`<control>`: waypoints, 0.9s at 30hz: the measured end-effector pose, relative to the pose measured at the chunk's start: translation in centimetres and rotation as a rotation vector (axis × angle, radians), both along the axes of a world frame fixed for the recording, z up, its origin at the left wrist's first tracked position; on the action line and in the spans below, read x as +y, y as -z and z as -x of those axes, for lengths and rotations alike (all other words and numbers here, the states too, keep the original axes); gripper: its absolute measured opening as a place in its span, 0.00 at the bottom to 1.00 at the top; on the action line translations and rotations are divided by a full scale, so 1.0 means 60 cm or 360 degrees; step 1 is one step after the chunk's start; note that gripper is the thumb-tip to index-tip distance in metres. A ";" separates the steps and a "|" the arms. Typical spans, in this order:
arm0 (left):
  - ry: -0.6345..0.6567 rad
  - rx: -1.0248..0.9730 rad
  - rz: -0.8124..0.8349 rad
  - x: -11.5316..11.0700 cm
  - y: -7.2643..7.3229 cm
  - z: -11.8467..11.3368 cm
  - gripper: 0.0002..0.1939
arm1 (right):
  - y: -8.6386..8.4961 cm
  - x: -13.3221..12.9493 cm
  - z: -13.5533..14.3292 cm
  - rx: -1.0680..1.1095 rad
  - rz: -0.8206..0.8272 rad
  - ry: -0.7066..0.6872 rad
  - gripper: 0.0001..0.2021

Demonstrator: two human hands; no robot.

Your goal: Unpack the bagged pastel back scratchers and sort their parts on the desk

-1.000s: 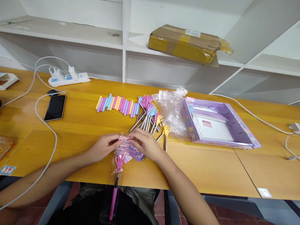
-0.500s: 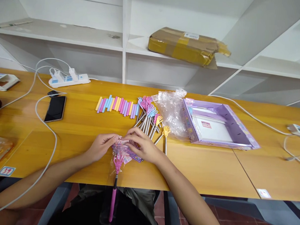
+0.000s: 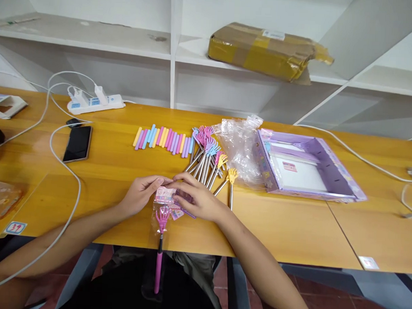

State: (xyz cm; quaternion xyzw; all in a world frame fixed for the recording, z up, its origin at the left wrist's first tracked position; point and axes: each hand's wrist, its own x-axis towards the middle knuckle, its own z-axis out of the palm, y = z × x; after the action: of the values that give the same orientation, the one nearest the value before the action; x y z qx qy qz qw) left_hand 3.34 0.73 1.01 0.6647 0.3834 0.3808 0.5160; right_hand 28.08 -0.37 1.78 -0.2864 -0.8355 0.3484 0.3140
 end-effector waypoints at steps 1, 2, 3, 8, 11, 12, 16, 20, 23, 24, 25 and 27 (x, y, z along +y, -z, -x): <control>0.0010 -0.0004 0.0007 0.001 0.000 -0.001 0.22 | -0.001 0.000 0.000 0.0017 -0.0049 0.0033 0.19; 0.0017 -0.0009 0.0015 0.002 0.001 -0.001 0.22 | -0.001 0.001 0.000 0.0030 -0.0091 0.0060 0.19; 0.0020 -0.0016 0.0026 0.002 0.001 -0.002 0.22 | -0.002 0.001 0.000 0.0041 -0.0119 0.0083 0.19; 0.0030 -0.0038 0.0112 0.002 0.000 -0.003 0.23 | -0.002 -0.003 0.003 0.0023 -0.0073 0.0080 0.20; 0.0040 -0.0039 0.0122 0.002 -0.002 -0.002 0.23 | -0.001 -0.005 0.005 0.0023 -0.0017 0.0025 0.21; 0.0043 -0.0036 0.0120 0.003 -0.002 -0.001 0.23 | -0.001 -0.004 0.005 0.0029 -0.0005 0.0010 0.21; 0.0105 -0.0078 0.0161 0.001 -0.001 -0.002 0.20 | 0.001 -0.001 0.005 0.0085 -0.0021 0.0049 0.19; 0.0189 -0.0161 0.0420 -0.006 0.010 -0.005 0.26 | 0.000 0.003 0.003 0.0112 -0.0089 0.0187 0.18; 0.0218 -0.0096 0.0516 -0.009 0.022 -0.008 0.30 | -0.003 0.003 0.000 0.0202 -0.0158 0.0265 0.16; 0.0235 -0.0071 0.0520 -0.009 0.024 -0.009 0.30 | -0.005 0.003 -0.001 0.0236 -0.0180 0.0253 0.15; 0.0248 -0.0044 0.0512 -0.009 0.026 -0.010 0.28 | -0.006 0.004 -0.002 0.0255 -0.0199 0.0217 0.14; 0.0270 0.0016 0.0465 -0.007 0.026 -0.010 0.23 | -0.010 0.004 -0.003 0.0240 -0.0221 0.0110 0.12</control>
State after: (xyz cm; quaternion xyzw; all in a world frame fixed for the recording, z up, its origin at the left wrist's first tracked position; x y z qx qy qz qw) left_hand 3.96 0.29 -0.55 0.6145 0.3798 0.2727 0.6354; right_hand 28.27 -0.13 2.35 -0.2655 -0.8212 0.2994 0.4069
